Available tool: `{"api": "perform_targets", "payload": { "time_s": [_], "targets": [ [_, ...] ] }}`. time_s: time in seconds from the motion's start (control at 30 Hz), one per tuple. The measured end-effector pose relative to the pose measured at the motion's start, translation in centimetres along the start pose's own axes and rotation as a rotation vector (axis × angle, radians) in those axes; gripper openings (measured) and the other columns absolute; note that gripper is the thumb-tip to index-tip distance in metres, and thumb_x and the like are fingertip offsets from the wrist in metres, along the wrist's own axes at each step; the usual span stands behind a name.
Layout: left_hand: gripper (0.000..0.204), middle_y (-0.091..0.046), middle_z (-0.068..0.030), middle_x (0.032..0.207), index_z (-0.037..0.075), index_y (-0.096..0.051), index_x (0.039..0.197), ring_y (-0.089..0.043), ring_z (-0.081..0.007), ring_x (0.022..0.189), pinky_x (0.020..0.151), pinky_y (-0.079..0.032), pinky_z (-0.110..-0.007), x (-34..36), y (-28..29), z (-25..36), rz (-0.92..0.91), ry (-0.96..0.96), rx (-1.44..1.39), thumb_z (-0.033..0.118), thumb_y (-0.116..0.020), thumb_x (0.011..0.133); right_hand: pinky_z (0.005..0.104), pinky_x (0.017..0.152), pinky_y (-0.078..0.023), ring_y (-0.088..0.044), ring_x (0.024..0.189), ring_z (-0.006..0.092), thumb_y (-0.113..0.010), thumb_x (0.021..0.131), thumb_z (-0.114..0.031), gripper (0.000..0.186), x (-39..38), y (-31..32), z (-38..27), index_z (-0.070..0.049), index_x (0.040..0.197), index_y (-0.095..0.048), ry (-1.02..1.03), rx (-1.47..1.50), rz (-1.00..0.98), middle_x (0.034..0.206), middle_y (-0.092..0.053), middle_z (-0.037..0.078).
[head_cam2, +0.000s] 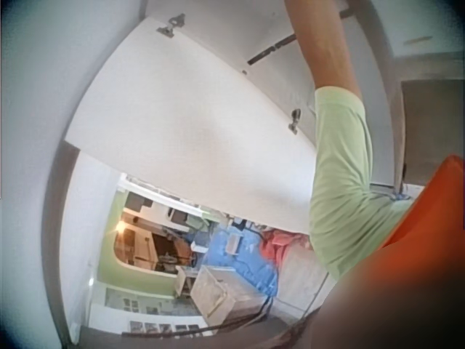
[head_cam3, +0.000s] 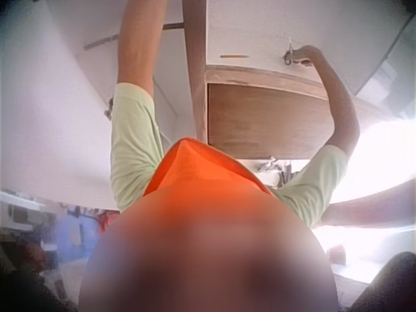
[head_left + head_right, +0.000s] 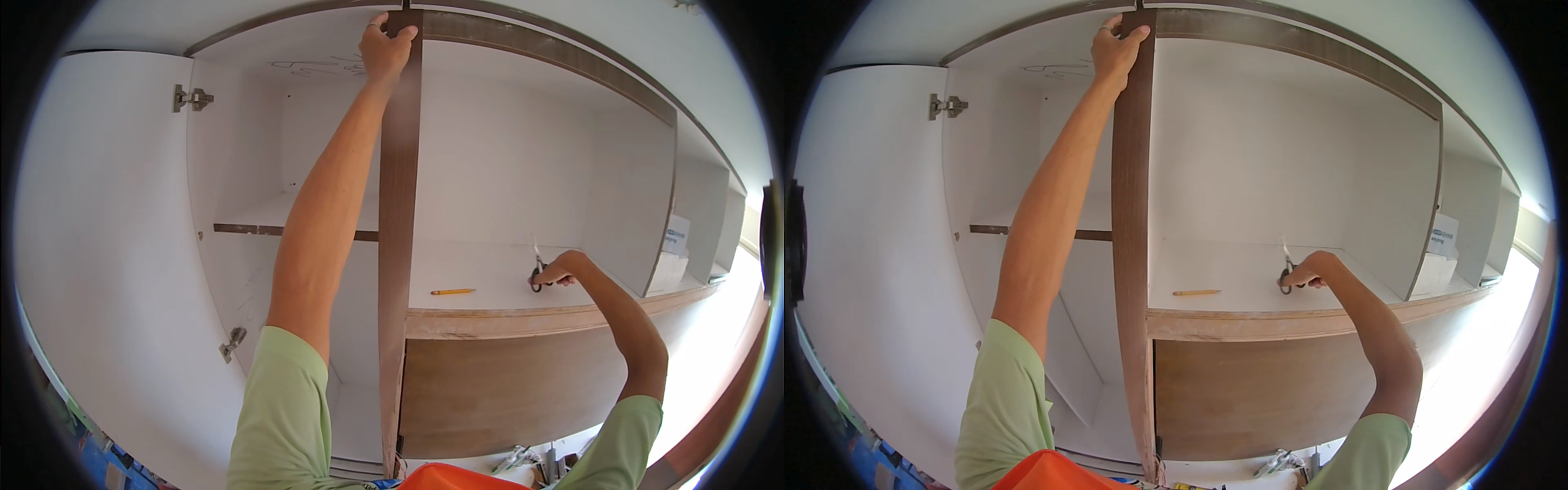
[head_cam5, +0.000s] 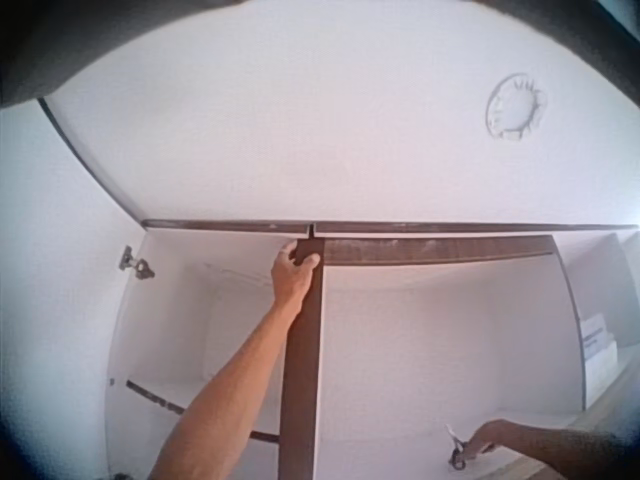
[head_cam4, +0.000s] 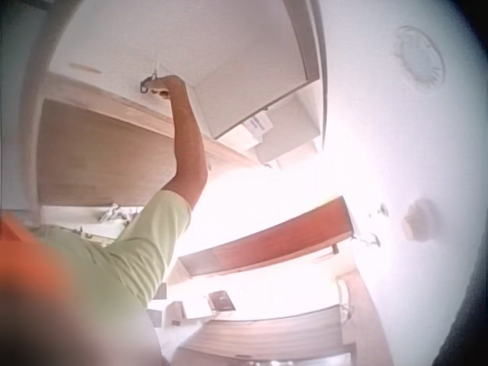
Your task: The person repeatedly measures, cuts, and presses brown edge banding onto the vertical edge of a white cabinet door. They use scissors to trim the banding and smooth it along the edge, working from the top downward.
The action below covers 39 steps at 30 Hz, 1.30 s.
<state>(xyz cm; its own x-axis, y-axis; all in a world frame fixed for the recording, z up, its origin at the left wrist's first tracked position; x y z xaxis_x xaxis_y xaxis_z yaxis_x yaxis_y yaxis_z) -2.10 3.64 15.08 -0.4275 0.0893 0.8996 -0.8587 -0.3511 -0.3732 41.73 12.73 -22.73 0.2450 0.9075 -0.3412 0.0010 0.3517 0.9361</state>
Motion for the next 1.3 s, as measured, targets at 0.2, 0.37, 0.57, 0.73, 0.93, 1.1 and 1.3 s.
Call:
{"api": "perform_targets", "payload": {
  "time_s": [0.2,0.37,0.57,0.73,0.93,1.1,1.3],
  "targets": [
    [0.061,-0.066,-0.0207,0.126,0.002,-0.059,0.133,-0.065,-0.0305,0.114,0.098,-0.052,-0.042,2.0,-0.5,-0.6,0.036,-0.125,0.137,0.025,-0.08,0.081,0.0356,0.048,-0.037,-0.046,0.052,0.0152,-0.078,0.068,-0.057,0.052,1.9,1.8,1.9,-0.011,0.06,-0.055,0.121,-0.254,0.155,0.058,-0.051,0.002],
    [0.046,-0.073,-0.0138,0.106,0.0,-0.066,0.121,-0.07,-0.0251,0.095,0.083,-0.056,-0.037,2.5,-1.0,-1.2,0.004,-0.147,-0.044,0.018,-0.079,0.08,0.0329,0.051,-0.044,-0.053,0.056,0.0148,-0.077,0.076,-0.051,0.046,4.7,-1.0,3.0,-0.007,0.072,-0.062,0.16,0.048,-0.076,0.06,-0.052,0.003],
    [0.042,-0.073,-0.0126,0.107,0.0,-0.066,0.12,-0.069,-0.0231,0.097,0.085,-0.056,-0.036,2.6,-1.2,-1.2,-0.034,-0.163,-0.036,0.015,-0.077,0.082,0.0295,0.059,-0.05,-0.06,0.064,0.0134,-0.066,0.091,-0.044,0.039,4.5,-2.0,3.0,-0.005,0.094,-0.064,0.221,0.196,-0.139,0.086,-0.059,0.006],
    [0.038,-0.072,-0.0097,0.11,0.001,-0.066,0.123,-0.068,-0.0207,0.099,0.088,-0.054,-0.035,3.3,-1.5,-1.5,-0.122,-0.135,-0.1,0.01,-0.074,0.087,0.0306,0.066,-0.054,-0.067,0.075,0.0163,-0.054,0.099,-0.04,0.036,0.8,-0.6,2.7,-0.008,0.109,-0.066,0.151,0.143,0.04,0.11,-0.063,0.01],
    [0.073,-0.063,-0.0185,0.131,0.002,-0.049,0.143,-0.061,-0.0266,0.118,0.1,-0.051,-0.04,3.1,-0.3,-0.9,-0.133,0.012,0.046,0.023,-0.084,0.082,0.0357,0.069,-0.055,-0.071,0.078,0.0225,-0.068,0.09,-0.053,0.043,-1.3,1.4,1.9,-0.01,0.091,-0.077,0.237,-0.149,0.629,0.088,-0.072,0.007],
    [0.074,-0.062,-0.0177,0.129,0.002,-0.048,0.143,-0.06,-0.0257,0.117,0.099,-0.051,-0.042,1.6,-0.6,0.2,-0.13,0.045,0.03,0.022,-0.084,0.081,0.0393,0.066,-0.053,-0.068,0.073,0.0255,-0.084,0.075,-0.043,0.034,-3.1,1.0,3.0,-0.01,0.072,-0.075,0.452,0.085,1.078,0.08,-0.068,0.007],
    [0.072,-0.061,-0.0166,0.129,0.002,-0.047,0.141,-0.06,-0.0247,0.116,0.095,-0.053,-0.044,2.7,-0.5,-0.1,-0.162,0.039,0.031,0.02,-0.084,0.082,0.0387,0.067,-0.051,-0.066,0.078,0.0265,-0.079,0.084,-0.025,0.02,-6.5,3.1,3.2,-0.007,0.08,-0.072,0.656,0.333,1.355,0.089,-0.067,0.01]
  ]
}}
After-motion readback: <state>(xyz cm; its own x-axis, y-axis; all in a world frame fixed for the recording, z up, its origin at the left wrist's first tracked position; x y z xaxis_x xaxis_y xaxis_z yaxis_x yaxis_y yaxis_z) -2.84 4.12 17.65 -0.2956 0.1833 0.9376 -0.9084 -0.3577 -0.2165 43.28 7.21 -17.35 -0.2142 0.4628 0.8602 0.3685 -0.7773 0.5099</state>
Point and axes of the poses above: each hand's wrist, its own x-axis towards the middle knuckle, its own y-axis out of the back of the hand, z = x × y, the point moved 8 cm from there along x, towards the middle knuckle
